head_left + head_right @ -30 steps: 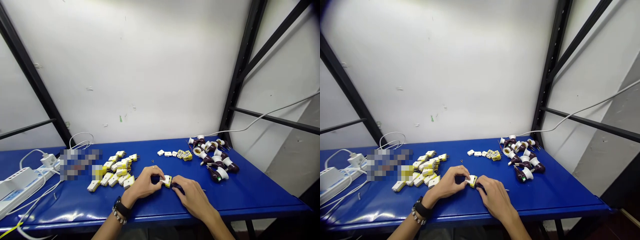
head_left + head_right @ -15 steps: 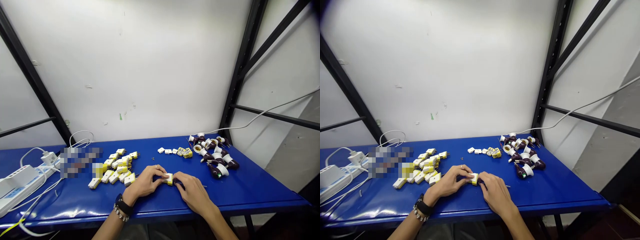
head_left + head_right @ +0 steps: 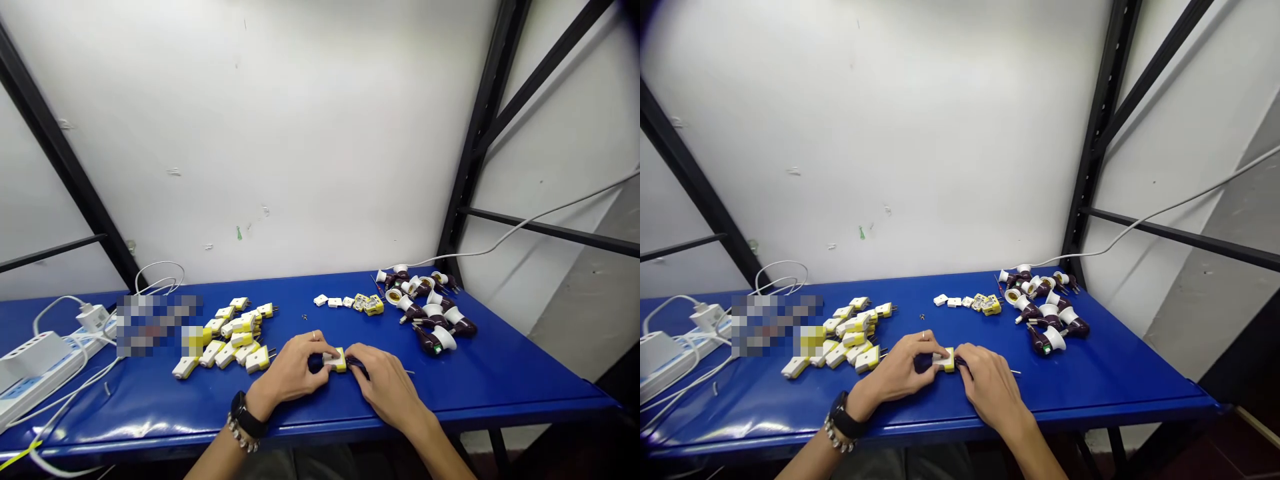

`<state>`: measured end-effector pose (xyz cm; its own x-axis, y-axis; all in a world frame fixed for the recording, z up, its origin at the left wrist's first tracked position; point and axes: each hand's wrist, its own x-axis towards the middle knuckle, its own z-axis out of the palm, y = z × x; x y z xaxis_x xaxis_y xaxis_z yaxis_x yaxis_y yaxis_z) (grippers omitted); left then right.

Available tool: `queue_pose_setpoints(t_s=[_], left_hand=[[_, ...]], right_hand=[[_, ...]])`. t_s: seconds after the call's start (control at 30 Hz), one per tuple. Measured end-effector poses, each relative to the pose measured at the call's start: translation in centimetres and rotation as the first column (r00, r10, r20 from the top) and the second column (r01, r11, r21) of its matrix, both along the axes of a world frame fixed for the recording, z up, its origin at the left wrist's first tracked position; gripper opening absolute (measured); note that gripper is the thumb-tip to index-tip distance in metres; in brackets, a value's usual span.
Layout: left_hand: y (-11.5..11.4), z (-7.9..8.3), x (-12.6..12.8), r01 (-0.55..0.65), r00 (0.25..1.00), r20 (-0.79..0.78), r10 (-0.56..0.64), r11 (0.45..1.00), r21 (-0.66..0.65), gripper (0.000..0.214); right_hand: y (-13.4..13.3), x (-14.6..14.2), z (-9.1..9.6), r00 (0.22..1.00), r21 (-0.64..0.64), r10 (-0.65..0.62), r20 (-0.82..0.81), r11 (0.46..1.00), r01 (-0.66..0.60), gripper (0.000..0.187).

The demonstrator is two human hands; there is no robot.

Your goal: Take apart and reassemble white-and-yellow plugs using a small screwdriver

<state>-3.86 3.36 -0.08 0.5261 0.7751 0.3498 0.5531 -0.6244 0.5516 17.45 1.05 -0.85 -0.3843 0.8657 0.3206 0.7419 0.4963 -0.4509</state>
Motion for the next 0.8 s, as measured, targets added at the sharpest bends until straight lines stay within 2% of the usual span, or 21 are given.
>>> queue_pose_setpoints(t_s=[0.07,0.2,0.3,0.37,0.43,0.57,0.8], left_hand=[[-0.2,0.1,0.1,-0.009,0.999,-0.034,0.009,1.000,0.011,0.037],[0.8,0.6,-0.5,-0.020,1.000,-0.007,0.020,0.999,-0.034,0.031],[3.2,1.3,-1.5,-0.219,0.969,-0.119,0.218,0.976,0.006,0.033],[4.9,1.6,-2.2,-0.362,0.887,-0.282,0.366,0.930,0.069,0.031],[6.2,1.6,-2.6,-0.432,0.817,-0.376,0.437,0.896,0.102,0.026],[7.3,0.9,-2.8,-0.456,0.794,-0.401,0.457,0.884,0.104,0.016],[7.5,-0.3,-2.8,-0.448,0.786,-0.423,0.451,0.887,0.114,0.019]], right_hand=[[-0.1,0.0,0.0,1.000,0.014,0.005,-0.009,1.000,-0.005,0.022],[-0.2,0.0,0.2,0.997,0.066,0.002,-0.071,0.998,0.002,0.018],[-0.2,0.1,0.2,0.988,0.103,-0.029,-0.151,0.994,0.045,0.017],[-0.3,0.2,0.2,0.979,0.119,-0.053,-0.196,0.990,0.078,0.018],[-0.3,0.3,0.2,0.973,0.134,-0.071,-0.220,0.986,0.102,0.019],[-0.3,0.2,0.2,0.973,0.169,-0.078,-0.217,0.979,0.116,0.018],[0.0,0.3,-0.4,0.973,0.199,-0.059,-0.223,0.974,0.105,0.019]])
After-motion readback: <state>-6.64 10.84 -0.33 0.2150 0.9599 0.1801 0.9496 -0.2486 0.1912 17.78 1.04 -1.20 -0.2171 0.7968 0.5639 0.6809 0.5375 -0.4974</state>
